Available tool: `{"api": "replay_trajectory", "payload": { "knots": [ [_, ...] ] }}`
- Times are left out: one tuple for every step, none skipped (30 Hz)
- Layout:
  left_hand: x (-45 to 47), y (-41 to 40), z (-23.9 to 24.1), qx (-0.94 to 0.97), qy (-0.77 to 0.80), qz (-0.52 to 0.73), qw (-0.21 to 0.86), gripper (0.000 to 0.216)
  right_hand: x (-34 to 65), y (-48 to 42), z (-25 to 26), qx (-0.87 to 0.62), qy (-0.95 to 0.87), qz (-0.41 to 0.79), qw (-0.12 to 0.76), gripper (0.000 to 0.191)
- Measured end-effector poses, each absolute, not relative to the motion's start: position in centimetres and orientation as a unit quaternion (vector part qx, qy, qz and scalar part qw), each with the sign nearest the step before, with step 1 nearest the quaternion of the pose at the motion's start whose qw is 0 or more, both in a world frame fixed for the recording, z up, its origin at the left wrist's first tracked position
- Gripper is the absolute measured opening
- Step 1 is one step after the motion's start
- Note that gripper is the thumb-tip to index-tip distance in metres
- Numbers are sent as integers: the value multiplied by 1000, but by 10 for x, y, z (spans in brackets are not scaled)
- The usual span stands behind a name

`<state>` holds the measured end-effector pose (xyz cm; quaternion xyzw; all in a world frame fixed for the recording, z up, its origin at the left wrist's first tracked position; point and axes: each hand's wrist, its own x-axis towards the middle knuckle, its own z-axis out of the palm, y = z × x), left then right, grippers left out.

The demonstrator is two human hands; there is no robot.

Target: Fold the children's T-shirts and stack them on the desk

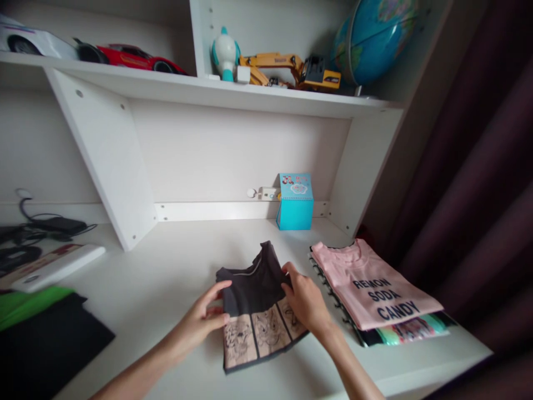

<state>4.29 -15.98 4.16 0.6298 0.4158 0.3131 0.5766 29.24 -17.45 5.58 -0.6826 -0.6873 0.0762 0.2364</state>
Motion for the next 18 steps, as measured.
{"api": "replay_trajectory", "payload": {
  "knots": [
    [55, -156, 47, 637, 401, 320, 576, 57, 307, -177, 61, -684, -685, 54, 245, 21],
    [70, -153, 52, 651, 386, 330, 564, 53, 325, -179, 68, -686, -681, 31, 254, 21],
    [87, -149, 59, 669, 371, 345, 544, 50, 344, -182, 75, -690, -675, 6, 261, 21],
    [106, -146, 65, 688, 353, 361, 522, 47, 366, -184, 82, -698, -664, -20, 265, 22],
    [127, -144, 72, 704, 331, 378, 502, 46, 389, -186, 90, -710, -650, -49, 266, 23],
    [149, -142, 78, 716, 308, 396, 485, 44, 413, -187, 97, -723, -634, -76, 265, 24],
    [172, -142, 82, 726, 284, 410, 473, 44, 437, -188, 103, -734, -620, -98, 261, 26],
    [195, -141, 85, 733, 263, 423, 464, 45, 461, -188, 107, -741, -609, -114, 257, 27],
    [217, -141, 86, 735, 248, 432, 459, 46, 484, -188, 110, -749, -601, -120, 252, 28],
    [238, -141, 84, 734, 240, 437, 461, 47, 505, -188, 110, -758, -592, -118, 246, 29],
    [257, -141, 79, 732, 238, 437, 466, 48, 524, -187, 108, -768, -583, -111, 239, 30],
    [273, -141, 72, 730, 244, 430, 473, 49, 539, -185, 103, -779, -574, -101, 231, 31],
    [287, -141, 63, 730, 254, 416, 480, 50, 551, -184, 96, -788, -567, -89, 222, 31],
    [298, -140, 52, 732, 268, 395, 486, 53, 560, -182, 88, -795, -563, -78, 213, 32],
    [305, -139, 41, 735, 283, 373, 491, 55, 565, -180, 78, -800, -561, -67, 203, 35],
    [309, -138, 30, 739, 294, 353, 493, 57, 567, -179, 69, -802, -562, -57, 193, 39],
    [309, -137, 21, 743, 299, 339, 493, 59, 565, -177, 60, -802, -565, -51, 185, 43],
    [306, -136, 14, 749, 297, 330, 491, 58, 561, -175, 52, -800, -570, -48, 178, 48]
  ]
}}
